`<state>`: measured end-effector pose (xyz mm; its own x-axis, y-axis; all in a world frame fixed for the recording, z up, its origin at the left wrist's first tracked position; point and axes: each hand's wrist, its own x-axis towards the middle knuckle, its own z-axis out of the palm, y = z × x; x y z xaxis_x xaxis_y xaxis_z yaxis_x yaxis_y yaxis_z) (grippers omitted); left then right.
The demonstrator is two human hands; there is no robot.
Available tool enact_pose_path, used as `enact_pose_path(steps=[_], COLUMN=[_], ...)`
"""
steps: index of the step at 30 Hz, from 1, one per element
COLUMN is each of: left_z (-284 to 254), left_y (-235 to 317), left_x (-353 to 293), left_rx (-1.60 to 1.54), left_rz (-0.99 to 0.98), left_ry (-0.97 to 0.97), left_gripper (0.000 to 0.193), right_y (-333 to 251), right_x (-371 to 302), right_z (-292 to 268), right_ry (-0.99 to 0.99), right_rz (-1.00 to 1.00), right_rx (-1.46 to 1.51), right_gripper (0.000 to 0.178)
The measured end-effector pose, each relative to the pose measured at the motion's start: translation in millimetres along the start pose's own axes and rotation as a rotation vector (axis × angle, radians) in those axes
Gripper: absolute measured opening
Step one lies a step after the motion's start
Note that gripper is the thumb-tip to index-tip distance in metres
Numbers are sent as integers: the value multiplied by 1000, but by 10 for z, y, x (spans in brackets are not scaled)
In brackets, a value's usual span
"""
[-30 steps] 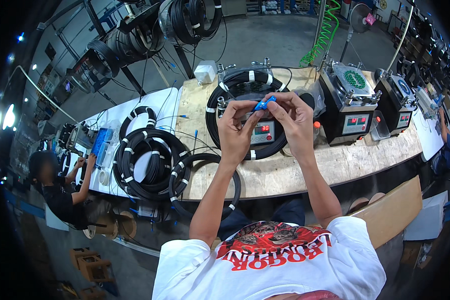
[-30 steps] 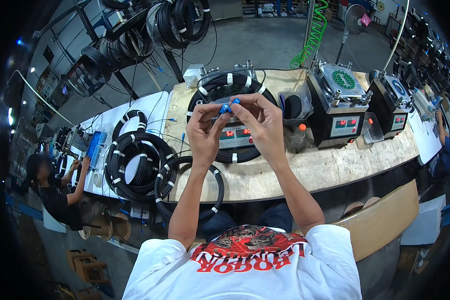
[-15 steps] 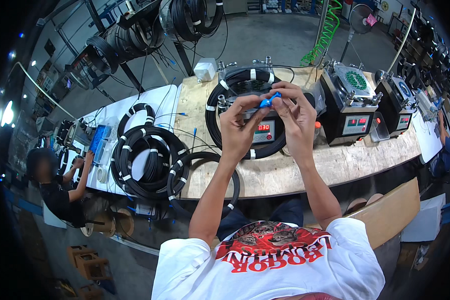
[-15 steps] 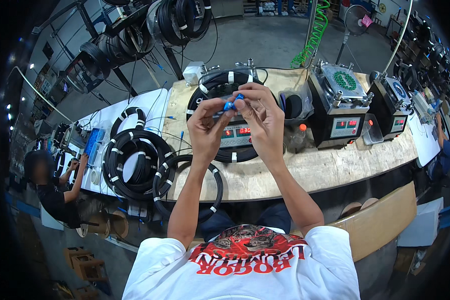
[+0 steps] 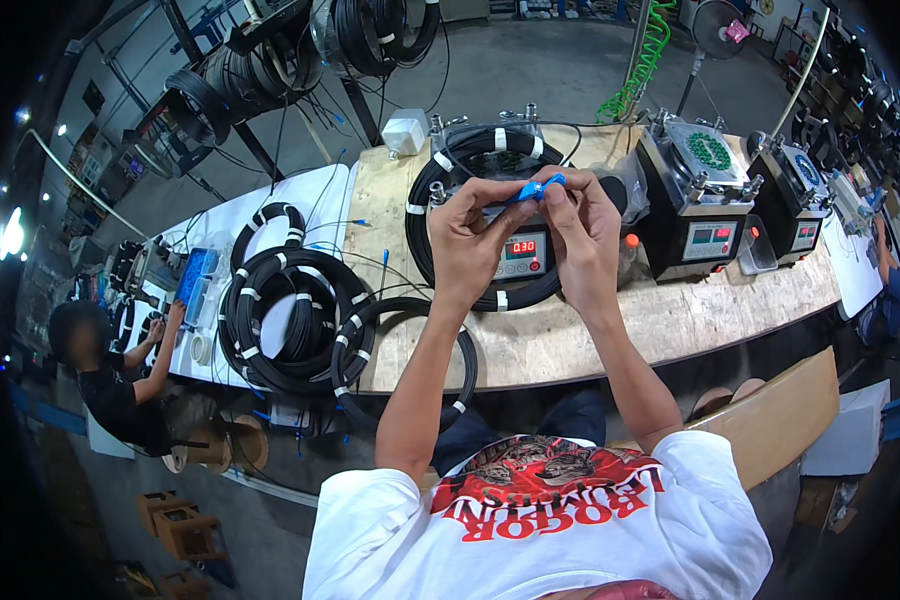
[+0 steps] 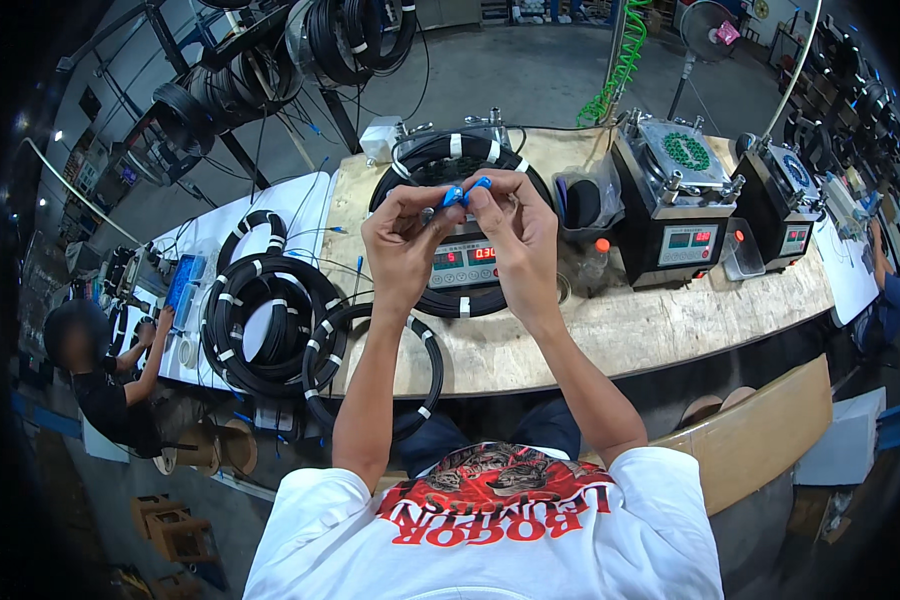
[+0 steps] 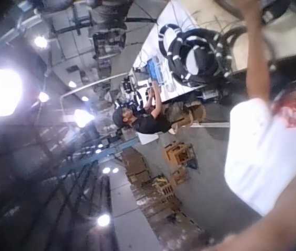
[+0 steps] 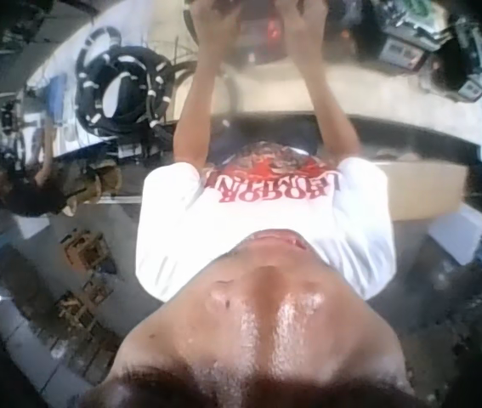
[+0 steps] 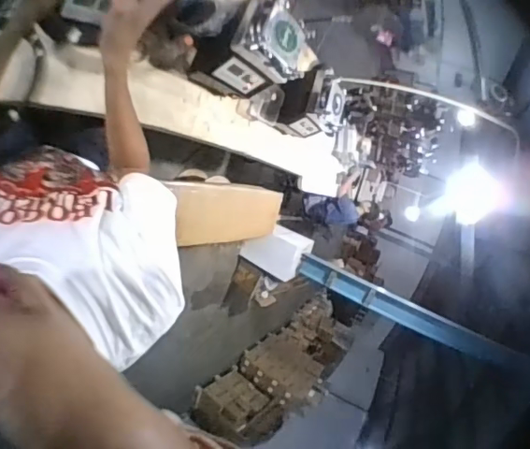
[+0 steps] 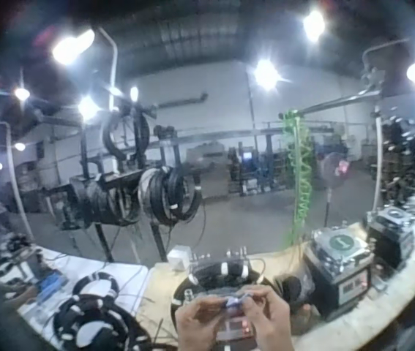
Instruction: Assembling and testing circular electronic wiring components using industrial machinery.
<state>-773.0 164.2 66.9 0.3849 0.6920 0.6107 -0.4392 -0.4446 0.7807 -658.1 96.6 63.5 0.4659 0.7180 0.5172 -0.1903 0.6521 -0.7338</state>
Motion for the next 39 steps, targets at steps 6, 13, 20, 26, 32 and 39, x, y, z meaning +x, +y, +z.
enact_pose_path(steps=[6, 13, 20, 26, 32, 39], left_z=[-30, -78, -274, -351, -357, -343], left_y=[-27, -6, -75, -64, -135, -129], left_x=[6, 20, 31, 60, 59, 74], left_rx=[84, -6, -200, -225, -220, -267], left_rz=[0, -14, -155, -139, -35, 44], left_ry=[-55, -85, -180, -219, -210, -227], left_gripper=[20, 20, 24, 29, 25, 19], right_y=[63, -20, -186, -342, -307, -261], right_x=[-110, -73, 55, 81, 81, 54], right_z=[7, 62, -41, -13, -2, 52], right_ry=[43, -8, -254, -331, -318, -322], right_rz=[22, -32, -151, -132, -202, -205], right_rx=[-16, 27, -225, -438, -311, -267], right_gripper=[19, 16, 23, 24, 22, 19])
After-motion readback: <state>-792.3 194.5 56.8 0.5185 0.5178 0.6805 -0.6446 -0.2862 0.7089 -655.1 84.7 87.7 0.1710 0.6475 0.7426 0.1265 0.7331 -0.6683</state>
